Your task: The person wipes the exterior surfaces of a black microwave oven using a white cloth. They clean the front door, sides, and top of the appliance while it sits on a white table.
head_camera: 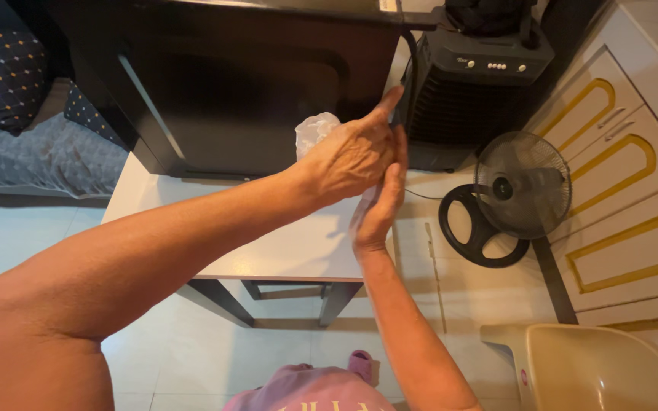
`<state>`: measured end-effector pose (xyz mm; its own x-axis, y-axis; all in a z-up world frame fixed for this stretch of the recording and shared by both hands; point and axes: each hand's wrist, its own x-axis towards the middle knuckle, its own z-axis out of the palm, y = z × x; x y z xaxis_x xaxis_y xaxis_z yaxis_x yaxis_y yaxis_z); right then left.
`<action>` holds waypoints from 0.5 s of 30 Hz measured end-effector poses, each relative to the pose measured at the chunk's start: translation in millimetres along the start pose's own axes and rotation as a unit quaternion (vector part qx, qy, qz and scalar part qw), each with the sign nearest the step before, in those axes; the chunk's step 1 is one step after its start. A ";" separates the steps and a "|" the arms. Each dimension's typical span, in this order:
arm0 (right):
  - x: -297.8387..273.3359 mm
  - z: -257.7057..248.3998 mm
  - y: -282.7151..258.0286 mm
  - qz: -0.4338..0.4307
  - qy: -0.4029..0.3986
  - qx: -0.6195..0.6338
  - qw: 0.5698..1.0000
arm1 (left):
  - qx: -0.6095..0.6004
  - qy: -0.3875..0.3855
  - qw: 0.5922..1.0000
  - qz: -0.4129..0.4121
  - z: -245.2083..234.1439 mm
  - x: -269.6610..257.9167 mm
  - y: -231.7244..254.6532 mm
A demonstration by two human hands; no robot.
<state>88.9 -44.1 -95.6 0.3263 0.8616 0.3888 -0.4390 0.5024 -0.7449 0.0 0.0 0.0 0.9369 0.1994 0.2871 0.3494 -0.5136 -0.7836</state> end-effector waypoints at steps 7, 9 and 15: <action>-2.1 -0.4 1.5 0.009 0.011 0.009 1.000 | -0.044 0.002 0.999 0.019 11.4 -9.5 15.7; -0.4 -2.5 3.1 0.001 0.014 0.003 1.000 | -0.038 -0.006 0.999 0.030 18.0 -11.7 24.6; 1.2 -6.8 9.1 -0.020 -0.006 -0.002 1.000 | 0.006 0.088 0.996 -0.008 28.1 -17.7 31.2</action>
<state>91.0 -39.0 -105.6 0.3344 0.8411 0.4251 -0.4228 0.5370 -0.7300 -5.9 3.9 -45.1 0.9183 0.0579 0.3915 0.3659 -0.5015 -0.7840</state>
